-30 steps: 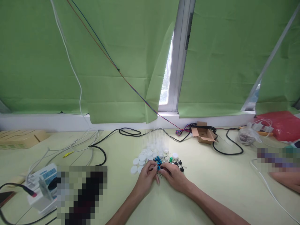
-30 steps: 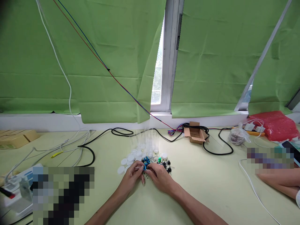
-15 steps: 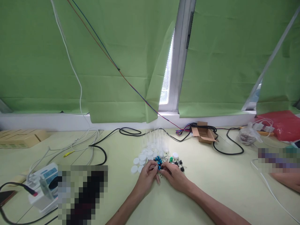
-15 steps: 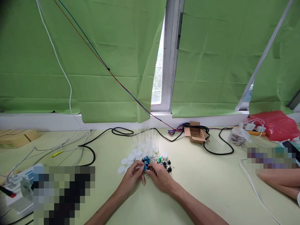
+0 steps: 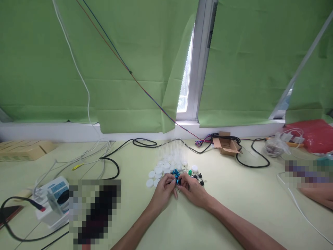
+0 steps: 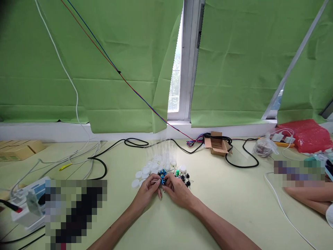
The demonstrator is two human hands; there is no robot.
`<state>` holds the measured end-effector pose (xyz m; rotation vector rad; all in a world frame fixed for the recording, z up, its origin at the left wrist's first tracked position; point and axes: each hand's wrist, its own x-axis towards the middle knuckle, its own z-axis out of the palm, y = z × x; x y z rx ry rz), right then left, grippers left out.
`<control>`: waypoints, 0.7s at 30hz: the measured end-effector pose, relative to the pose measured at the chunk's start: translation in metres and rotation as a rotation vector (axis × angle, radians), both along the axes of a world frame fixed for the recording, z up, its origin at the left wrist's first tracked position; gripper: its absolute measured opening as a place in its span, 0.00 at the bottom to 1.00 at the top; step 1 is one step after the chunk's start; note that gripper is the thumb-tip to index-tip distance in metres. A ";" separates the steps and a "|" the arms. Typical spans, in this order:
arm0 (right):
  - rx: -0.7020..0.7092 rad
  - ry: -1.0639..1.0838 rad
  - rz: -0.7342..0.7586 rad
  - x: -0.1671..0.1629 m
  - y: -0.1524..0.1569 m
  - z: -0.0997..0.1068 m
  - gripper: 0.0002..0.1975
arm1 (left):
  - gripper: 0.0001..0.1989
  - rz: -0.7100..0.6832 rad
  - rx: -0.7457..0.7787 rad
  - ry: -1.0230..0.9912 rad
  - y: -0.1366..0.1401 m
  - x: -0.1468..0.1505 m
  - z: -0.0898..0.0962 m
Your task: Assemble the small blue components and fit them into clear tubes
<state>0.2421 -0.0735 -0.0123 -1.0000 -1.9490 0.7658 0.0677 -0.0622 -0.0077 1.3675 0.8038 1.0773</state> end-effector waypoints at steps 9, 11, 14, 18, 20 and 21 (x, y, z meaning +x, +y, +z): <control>0.046 -0.034 -0.017 0.000 0.001 0.002 0.05 | 0.12 0.007 -0.014 0.018 0.000 0.000 -0.001; 0.059 -0.044 -0.025 -0.001 0.001 0.003 0.06 | 0.12 0.007 -0.012 0.019 0.000 0.000 -0.001; 0.046 -0.036 -0.022 -0.001 0.001 0.002 0.06 | 0.12 0.004 -0.005 0.017 0.001 0.000 -0.002; 0.015 0.009 -0.004 -0.001 0.002 -0.002 0.08 | 0.12 -0.001 -0.004 0.010 0.002 0.000 -0.005; 0.018 0.012 0.000 0.000 0.002 -0.002 0.06 | 0.11 0.007 0.001 0.016 0.002 0.000 -0.005; 0.022 0.009 0.000 0.000 0.002 -0.002 0.05 | 0.11 0.012 0.007 0.022 0.001 0.000 -0.005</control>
